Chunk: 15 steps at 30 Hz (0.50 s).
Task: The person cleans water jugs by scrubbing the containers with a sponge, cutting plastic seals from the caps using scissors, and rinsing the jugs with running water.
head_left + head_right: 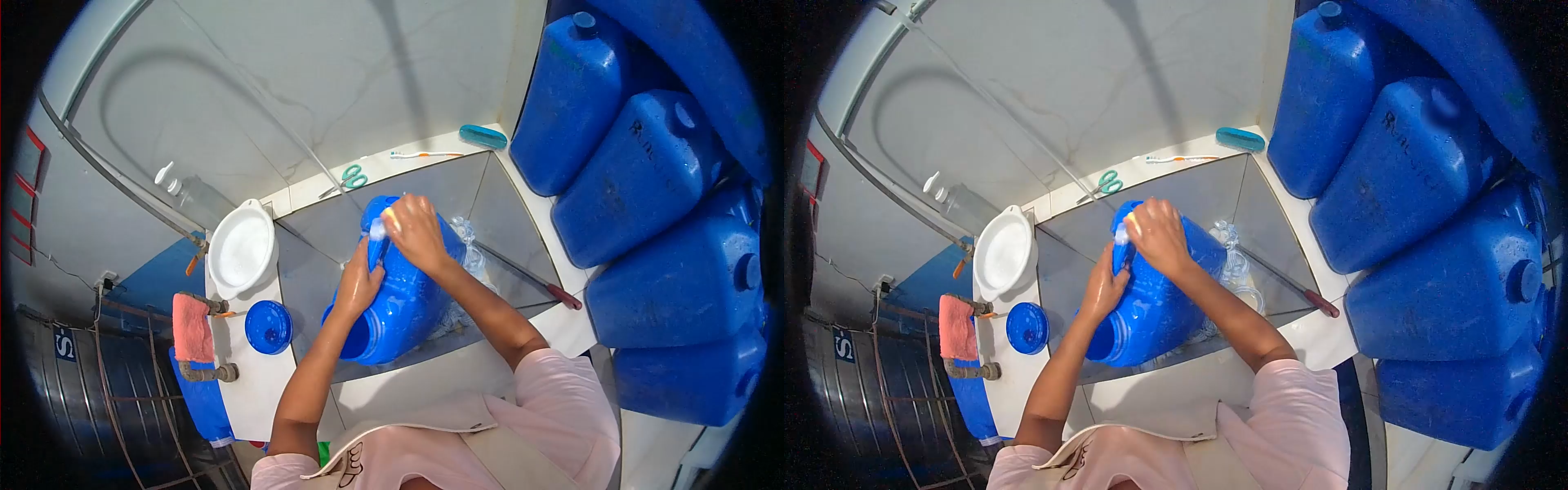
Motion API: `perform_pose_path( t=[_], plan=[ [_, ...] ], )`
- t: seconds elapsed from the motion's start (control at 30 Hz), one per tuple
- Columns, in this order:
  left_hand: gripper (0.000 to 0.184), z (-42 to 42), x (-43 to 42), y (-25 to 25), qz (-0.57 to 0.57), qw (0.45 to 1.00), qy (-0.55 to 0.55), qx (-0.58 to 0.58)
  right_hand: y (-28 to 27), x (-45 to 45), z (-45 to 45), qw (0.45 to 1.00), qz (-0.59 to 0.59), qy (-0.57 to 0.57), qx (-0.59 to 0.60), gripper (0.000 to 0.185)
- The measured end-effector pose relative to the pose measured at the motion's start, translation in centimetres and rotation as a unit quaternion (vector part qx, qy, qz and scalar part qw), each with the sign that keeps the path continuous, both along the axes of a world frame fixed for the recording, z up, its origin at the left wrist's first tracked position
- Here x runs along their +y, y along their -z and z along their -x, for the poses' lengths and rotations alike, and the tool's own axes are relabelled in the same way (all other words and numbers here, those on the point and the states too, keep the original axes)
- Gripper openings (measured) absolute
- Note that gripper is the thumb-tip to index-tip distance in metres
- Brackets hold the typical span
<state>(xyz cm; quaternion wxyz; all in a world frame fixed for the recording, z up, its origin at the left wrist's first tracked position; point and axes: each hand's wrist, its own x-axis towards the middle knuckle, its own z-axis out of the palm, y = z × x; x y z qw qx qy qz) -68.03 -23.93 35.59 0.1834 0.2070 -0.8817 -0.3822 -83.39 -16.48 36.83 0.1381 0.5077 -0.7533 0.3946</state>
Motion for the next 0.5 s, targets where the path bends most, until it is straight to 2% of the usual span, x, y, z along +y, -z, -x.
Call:
perform_pose_path(
  t=[0.03,0.1,0.13,0.17,0.23,0.27,0.3,0.37,0.43,0.47,0.5],
  plan=[
    [0.052,-0.4,0.0,-0.3,-0.022,1.000,-0.009,-0.011,1.1,0.4,1.0,1.000,-0.003,-0.002,-0.001,0.022],
    [0.051,-1.4,-0.2,0.1,-0.015,1.000,-0.017,-0.014,3.9,1.1,4.3,0.993,0.002,-0.026,-0.119,0.027],
    [0.051,-2.0,-0.2,0.3,-0.018,1.000,0.004,-0.012,3.8,1.2,4.9,0.945,-0.042,-0.023,-0.323,0.029],
    [0.051,-2.5,0.0,0.5,-0.021,0.999,0.027,-0.009,4.0,0.7,5.0,0.945,-0.043,-0.024,-0.323,0.029],
    [0.052,-2.8,0.2,0.5,-0.024,0.999,0.035,0.001,3.4,-1.0,5.5,0.868,-0.035,-0.226,-0.441,0.032],
    [0.052,-3.2,0.5,0.7,-0.009,0.999,0.039,-0.002,1.2,-1.7,4.7,0.831,-0.028,-0.347,-0.434,0.031],
    [0.052,-3.6,0.7,0.8,0.007,0.999,0.045,-0.008,1.3,-3.2,4.6,0.829,-0.028,-0.348,-0.438,0.031],
    [0.052,-4.3,0.6,1.0,-0.004,0.999,0.039,-0.023,2.7,-6.1,5.6,0.790,-0.173,-0.500,-0.311,0.036],
    [0.050,-4.8,-0.1,1.3,-0.044,0.999,-0.026,-0.011,6.3,-6.9,6.8,0.783,-0.144,-0.413,-0.443,0.037],
    [0.050,-5.3,-0.8,2.3,-0.043,0.999,-0.027,-0.014,9.5,-6.4,7.6,0.763,-0.135,-0.356,-0.523,0.037],
    [0.049,-5.7,-1.8,4.1,-0.048,0.996,-0.066,0.035,15.2,-5.5,9.3,0.786,-0.132,-0.293,-0.528,0.035]
  ],
)
